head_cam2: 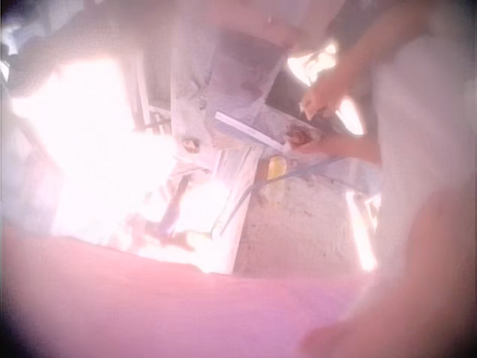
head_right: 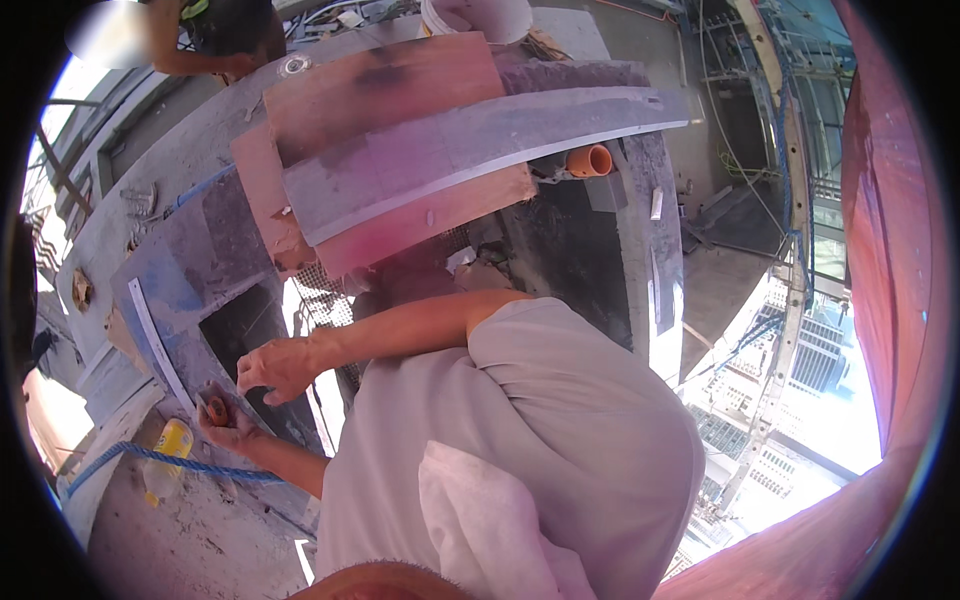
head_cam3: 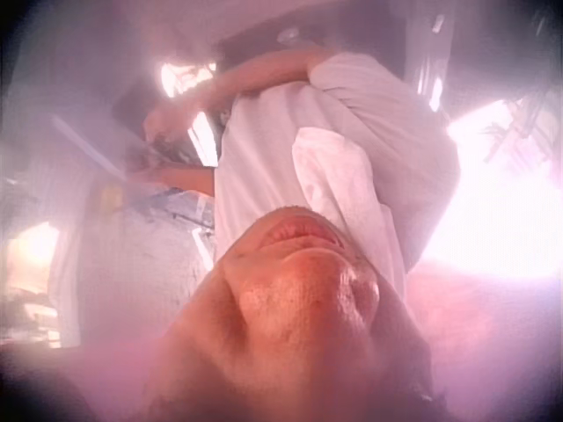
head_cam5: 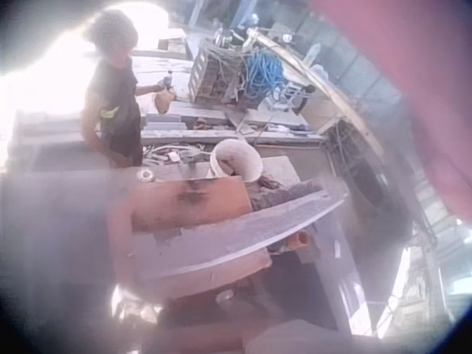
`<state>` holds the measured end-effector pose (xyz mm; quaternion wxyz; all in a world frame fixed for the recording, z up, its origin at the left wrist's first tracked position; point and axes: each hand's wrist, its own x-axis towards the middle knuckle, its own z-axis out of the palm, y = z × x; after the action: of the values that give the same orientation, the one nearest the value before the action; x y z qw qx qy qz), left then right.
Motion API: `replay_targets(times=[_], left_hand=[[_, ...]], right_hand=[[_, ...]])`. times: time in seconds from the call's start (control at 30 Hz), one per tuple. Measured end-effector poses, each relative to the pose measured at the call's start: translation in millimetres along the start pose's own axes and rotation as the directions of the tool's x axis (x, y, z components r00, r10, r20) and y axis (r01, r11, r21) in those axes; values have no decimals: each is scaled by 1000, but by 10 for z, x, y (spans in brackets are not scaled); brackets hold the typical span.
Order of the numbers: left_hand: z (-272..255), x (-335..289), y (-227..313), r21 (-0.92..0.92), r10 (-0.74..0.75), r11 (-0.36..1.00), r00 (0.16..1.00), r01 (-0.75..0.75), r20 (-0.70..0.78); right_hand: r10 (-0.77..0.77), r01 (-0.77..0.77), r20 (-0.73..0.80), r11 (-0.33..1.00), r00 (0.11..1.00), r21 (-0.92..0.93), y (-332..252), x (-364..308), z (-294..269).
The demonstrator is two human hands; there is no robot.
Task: The person measures a metal sheet with a tape measure and marks it with a pencil. They then use a straightedge to draw lines and prepare the sheet for cutting. Finally, they use an angle grinder to cut along the marked lines.
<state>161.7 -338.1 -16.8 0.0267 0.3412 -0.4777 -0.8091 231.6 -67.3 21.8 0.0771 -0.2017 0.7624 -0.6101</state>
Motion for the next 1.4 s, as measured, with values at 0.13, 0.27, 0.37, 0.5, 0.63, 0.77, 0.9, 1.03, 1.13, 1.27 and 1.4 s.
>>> replay_targets(times=[0.13,0.27,0.37,0.5,0.63,0.77,0.9,1.03,1.13,1.27,1.4], left_hand=[[383,-36,150,263,281,954,737,-144,-615],[-244,301,182,343,342,929,672,-137,-657],[-665,489,201,442,403,889,665,-121,-629],[-844,592,104,580,456,815,646,-26,-612],[-1005,633,-45,751,561,651,600,106,-571],[-831,403,-343,932,819,258,453,256,-352],[57,-272,-1113,856,901,-317,152,-409,406],[1272,-975,-1792,429,600,164,435,-888,671],[1989,-749,-1882,334,389,274,421,-902,819],[2806,-100,-1763,551,-218,402,508,-731,833],[3118,-567,-2127,546,-247,46,520,-837,818]], right_hand=[[186,-202,-249,978,951,-43,158,-725,-364],[116,-394,-678,878,726,-272,386,-1706,-1062],[329,-573,-862,818,386,56,245,-2371,-1657],[146,-730,-988,681,50,63,230,-3209,-2263],[-48,-833,-933,467,-358,296,717,-4200,-2543],[553,-286,-696,650,-458,704,1052,-4414,-2313],[834,-5,-546,548,77,837,1241,-4456,-2314],[760,17,-631,637,155,771,1546,-4423,-2502],[730,77,-652,652,206,754,1606,-4332,-2390],[739,146,-578,566,348,811,1474,-4319,-2431],[651,203,-610,590,452,781,1576,-4595,-2463]])
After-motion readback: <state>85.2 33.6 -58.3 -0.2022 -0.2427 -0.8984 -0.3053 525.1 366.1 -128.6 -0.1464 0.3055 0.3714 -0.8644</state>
